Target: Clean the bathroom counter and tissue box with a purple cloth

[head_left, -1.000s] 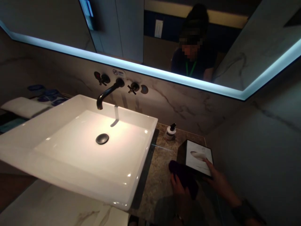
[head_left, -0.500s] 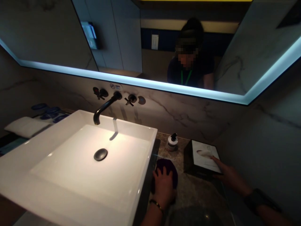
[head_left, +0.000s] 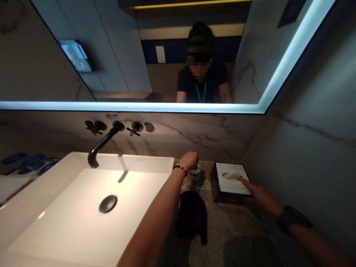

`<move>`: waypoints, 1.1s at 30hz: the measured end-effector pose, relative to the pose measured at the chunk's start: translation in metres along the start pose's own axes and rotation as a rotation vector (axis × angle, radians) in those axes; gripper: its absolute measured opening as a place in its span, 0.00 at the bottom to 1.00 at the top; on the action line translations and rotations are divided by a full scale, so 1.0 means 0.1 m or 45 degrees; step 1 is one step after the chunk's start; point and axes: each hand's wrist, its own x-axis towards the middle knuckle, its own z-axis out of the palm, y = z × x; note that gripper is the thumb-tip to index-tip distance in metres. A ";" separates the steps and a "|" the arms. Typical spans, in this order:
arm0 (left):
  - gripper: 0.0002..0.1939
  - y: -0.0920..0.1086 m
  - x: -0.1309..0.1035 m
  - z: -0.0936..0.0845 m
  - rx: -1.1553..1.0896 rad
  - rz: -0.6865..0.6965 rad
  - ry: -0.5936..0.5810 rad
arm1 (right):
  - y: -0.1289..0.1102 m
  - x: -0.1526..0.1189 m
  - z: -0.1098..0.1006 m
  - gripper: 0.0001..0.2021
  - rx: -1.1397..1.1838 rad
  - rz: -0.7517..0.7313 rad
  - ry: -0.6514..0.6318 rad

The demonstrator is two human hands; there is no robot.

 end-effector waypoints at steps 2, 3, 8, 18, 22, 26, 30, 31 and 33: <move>0.14 0.02 0.02 -0.02 0.019 0.037 -0.025 | -0.04 -0.01 -0.02 0.39 -0.040 0.012 0.015; 0.14 0.04 0.03 -0.04 0.025 0.047 -0.030 | -0.06 -0.01 -0.02 0.39 -0.067 0.015 0.025; 0.17 0.15 -0.12 -0.13 0.026 0.017 0.061 | -0.14 -0.04 -0.06 0.39 -0.121 0.032 0.035; 0.42 1.15 -1.66 1.81 -0.103 -0.356 0.118 | -0.18 -0.06 -0.13 0.40 -0.222 0.065 0.042; 0.36 2.17 -2.08 2.45 -0.297 0.141 0.012 | -0.26 -0.19 -0.07 0.43 -0.246 0.091 0.132; 0.25 2.57 -2.38 2.68 -0.309 0.614 0.090 | -0.36 -0.48 0.10 0.39 -0.206 0.152 0.386; 0.26 1.89 -2.96 2.81 -0.212 0.512 0.113 | -0.43 -0.85 0.41 0.31 0.052 0.176 0.715; 0.27 1.60 -3.14 2.80 -0.176 0.423 0.091 | -0.44 -0.95 0.51 0.31 0.129 0.194 0.720; 0.31 1.01 -3.50 2.72 -0.086 0.243 0.038 | -0.48 -1.15 0.70 0.31 0.251 0.226 0.643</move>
